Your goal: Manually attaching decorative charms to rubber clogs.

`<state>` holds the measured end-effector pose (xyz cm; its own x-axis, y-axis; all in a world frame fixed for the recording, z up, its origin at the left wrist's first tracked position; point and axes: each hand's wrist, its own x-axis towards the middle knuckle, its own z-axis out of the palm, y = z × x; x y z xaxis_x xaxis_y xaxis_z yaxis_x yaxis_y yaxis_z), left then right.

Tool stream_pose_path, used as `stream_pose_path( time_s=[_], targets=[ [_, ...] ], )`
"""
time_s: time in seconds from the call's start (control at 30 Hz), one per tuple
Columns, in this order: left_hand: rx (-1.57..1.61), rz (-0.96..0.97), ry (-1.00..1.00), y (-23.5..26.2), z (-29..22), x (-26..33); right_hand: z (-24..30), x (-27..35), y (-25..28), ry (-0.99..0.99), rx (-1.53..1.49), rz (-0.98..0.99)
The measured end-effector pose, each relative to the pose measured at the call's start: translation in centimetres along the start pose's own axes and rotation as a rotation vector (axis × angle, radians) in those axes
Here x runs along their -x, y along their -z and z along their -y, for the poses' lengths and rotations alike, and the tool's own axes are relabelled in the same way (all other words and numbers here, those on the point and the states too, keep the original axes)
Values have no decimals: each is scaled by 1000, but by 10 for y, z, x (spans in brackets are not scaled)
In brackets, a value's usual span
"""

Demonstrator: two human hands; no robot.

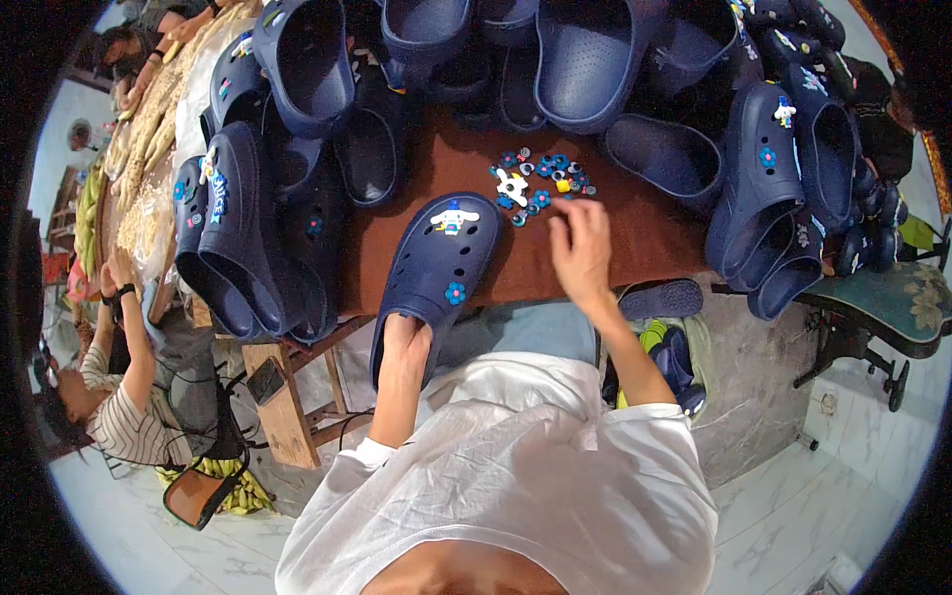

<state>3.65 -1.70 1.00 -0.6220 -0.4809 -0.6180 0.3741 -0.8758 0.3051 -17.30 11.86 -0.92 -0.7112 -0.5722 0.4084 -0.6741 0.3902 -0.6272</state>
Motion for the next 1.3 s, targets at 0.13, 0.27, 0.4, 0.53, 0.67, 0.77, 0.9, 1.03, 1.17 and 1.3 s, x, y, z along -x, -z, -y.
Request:
stream_pose_path(
  time_s=[0.13, 0.27, 0.4, 0.53, 0.67, 0.77, 0.9, 1.03, 1.17, 1.3],
  targets=[
    [-14, -10, -18, 2, 2, -5, -35, -12, 12, -52, 172, -16],
    [-30, -25, -45, 12, 2, 0, -47, -18, 7, 10, 230, 28],
    [-45, -49, -82, 14, 0, -6, -38, -18, 4, -19, 196, 96],
    [-47, -73, -112, 16, -4, -3, -23, -25, -3, 13, 118, 47],
    [-45, -163, -104, -1, -5, 4, -10, -33, -6, 84, 118, 92],
    [-47, -181, -109, -8, -5, 7, -4, -35, -9, 117, 121, 167],
    [-56, -195, -95, -11, -5, 9, -3, -39, -16, 129, 111, 193],
    [-37, -208, -88, -6, -3, 5, 5, -43, -15, 160, 95, 250],
    [-43, -228, -126, 8, 1, 0, 8, -47, -5, 137, 39, 339],
    [-40, -148, -108, 20, 2, -1, -7, -46, 1, 151, 9, 370]
  ],
)
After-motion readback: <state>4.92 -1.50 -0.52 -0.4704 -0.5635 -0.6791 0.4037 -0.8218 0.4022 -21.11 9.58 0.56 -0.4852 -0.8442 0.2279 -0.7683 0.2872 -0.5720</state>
